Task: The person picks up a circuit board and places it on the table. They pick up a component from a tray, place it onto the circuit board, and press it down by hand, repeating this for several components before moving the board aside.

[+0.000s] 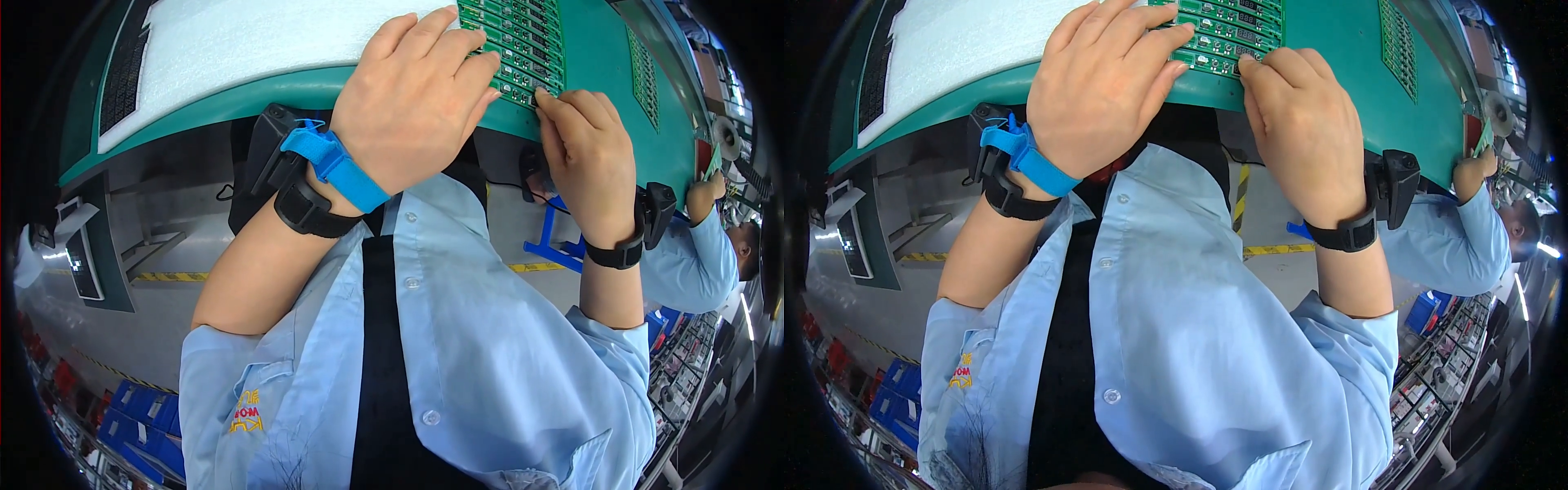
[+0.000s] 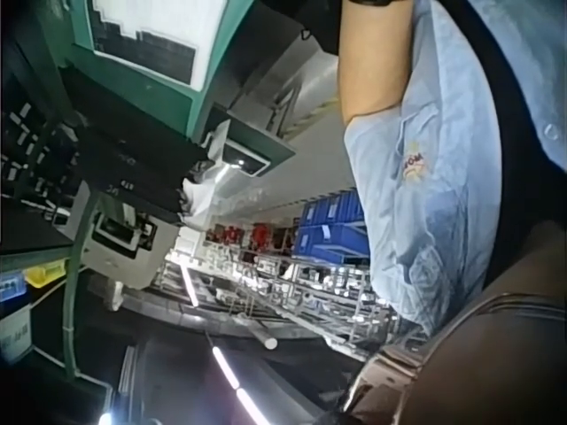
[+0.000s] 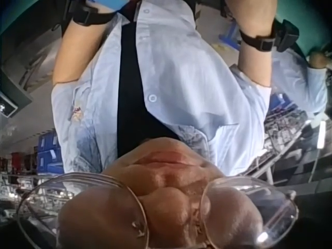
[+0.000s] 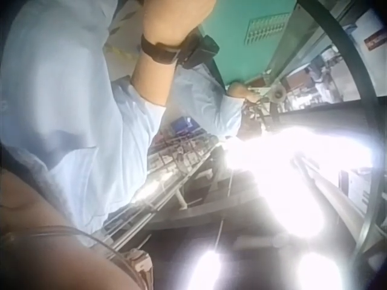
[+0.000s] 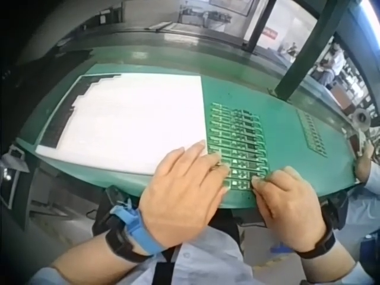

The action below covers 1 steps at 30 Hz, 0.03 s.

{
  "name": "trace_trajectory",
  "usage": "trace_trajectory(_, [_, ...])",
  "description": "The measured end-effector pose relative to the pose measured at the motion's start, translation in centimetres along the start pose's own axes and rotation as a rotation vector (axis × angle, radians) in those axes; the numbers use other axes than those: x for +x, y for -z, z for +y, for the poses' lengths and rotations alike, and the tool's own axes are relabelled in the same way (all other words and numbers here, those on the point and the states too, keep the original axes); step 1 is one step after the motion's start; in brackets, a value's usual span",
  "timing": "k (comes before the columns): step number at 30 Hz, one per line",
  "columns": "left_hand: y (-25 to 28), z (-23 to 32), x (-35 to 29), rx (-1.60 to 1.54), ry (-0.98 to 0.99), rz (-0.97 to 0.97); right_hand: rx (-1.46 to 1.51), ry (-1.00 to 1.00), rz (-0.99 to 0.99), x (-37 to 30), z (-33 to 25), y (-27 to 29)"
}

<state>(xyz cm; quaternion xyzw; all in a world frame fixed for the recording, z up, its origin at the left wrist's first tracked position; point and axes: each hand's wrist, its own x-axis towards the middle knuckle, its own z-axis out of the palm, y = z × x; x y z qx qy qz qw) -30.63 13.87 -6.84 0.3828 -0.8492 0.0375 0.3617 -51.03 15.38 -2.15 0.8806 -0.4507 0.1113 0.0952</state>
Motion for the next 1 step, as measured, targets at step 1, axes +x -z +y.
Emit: trace_trajectory(1, [0.01,0.05,0.0,0.005,-0.003,-0.003,-0.022,-0.003,-0.019,-0.06,-0.12,0.08])
